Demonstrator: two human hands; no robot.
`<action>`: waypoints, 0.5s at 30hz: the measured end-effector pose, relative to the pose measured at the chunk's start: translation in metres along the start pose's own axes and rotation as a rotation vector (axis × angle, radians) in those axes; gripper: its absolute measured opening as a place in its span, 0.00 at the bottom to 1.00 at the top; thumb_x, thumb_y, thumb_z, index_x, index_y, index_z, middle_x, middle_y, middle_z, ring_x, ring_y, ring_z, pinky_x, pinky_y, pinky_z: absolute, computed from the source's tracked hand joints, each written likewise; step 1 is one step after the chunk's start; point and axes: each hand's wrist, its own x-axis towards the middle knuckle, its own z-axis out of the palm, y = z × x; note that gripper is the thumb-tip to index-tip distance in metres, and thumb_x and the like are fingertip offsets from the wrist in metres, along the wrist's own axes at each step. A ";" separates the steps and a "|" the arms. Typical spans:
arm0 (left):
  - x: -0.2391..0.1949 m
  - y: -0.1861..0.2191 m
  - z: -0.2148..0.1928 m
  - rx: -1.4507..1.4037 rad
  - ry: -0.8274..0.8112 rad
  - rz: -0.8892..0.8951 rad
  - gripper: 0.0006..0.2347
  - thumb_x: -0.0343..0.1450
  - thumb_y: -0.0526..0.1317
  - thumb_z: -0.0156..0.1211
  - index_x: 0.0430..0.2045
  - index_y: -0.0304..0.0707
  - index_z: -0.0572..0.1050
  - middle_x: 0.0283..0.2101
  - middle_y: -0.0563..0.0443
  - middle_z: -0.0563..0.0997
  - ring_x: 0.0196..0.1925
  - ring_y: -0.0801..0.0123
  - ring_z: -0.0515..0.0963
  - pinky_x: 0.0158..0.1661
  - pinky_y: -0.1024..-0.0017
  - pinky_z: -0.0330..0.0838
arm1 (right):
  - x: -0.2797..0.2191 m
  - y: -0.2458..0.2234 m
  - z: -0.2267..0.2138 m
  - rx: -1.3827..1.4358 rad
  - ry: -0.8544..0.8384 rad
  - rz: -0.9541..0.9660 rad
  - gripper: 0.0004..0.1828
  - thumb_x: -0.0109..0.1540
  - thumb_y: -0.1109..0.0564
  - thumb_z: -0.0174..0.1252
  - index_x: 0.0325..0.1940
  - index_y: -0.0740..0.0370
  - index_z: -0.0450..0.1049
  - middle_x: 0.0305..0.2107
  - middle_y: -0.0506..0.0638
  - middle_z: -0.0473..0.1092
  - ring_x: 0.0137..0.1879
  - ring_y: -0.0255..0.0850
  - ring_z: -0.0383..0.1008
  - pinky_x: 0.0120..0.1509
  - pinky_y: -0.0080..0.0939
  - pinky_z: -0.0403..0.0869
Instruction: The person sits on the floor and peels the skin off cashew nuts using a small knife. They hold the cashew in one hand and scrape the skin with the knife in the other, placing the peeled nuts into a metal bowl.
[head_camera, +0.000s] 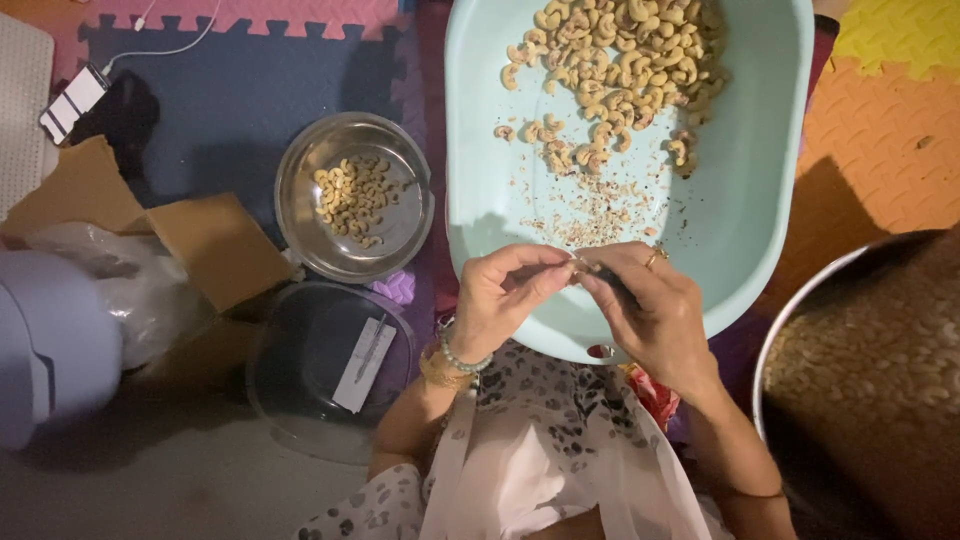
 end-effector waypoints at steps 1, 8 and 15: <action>0.001 0.000 -0.002 0.000 -0.001 -0.001 0.07 0.70 0.31 0.68 0.37 0.23 0.80 0.35 0.35 0.86 0.40 0.63 0.86 0.40 0.68 0.83 | 0.001 0.004 -0.003 0.000 0.001 0.001 0.07 0.63 0.67 0.63 0.45 0.70 0.81 0.34 0.64 0.78 0.40 0.56 0.81 0.43 0.49 0.77; 0.003 -0.013 -0.015 -0.215 -0.159 -0.198 0.07 0.70 0.31 0.68 0.38 0.27 0.81 0.35 0.39 0.86 0.38 0.66 0.86 0.41 0.72 0.85 | 0.015 0.004 -0.019 -0.082 -0.151 -0.167 0.05 0.64 0.68 0.62 0.44 0.71 0.79 0.33 0.62 0.76 0.40 0.57 0.81 0.41 0.48 0.78; 0.003 -0.031 -0.014 -0.372 -0.129 -0.292 0.09 0.69 0.31 0.69 0.40 0.25 0.80 0.35 0.37 0.86 0.36 0.65 0.87 0.40 0.72 0.86 | 0.017 0.009 -0.020 -0.117 -0.128 -0.176 0.06 0.62 0.65 0.66 0.43 0.68 0.80 0.33 0.61 0.77 0.38 0.57 0.80 0.40 0.51 0.79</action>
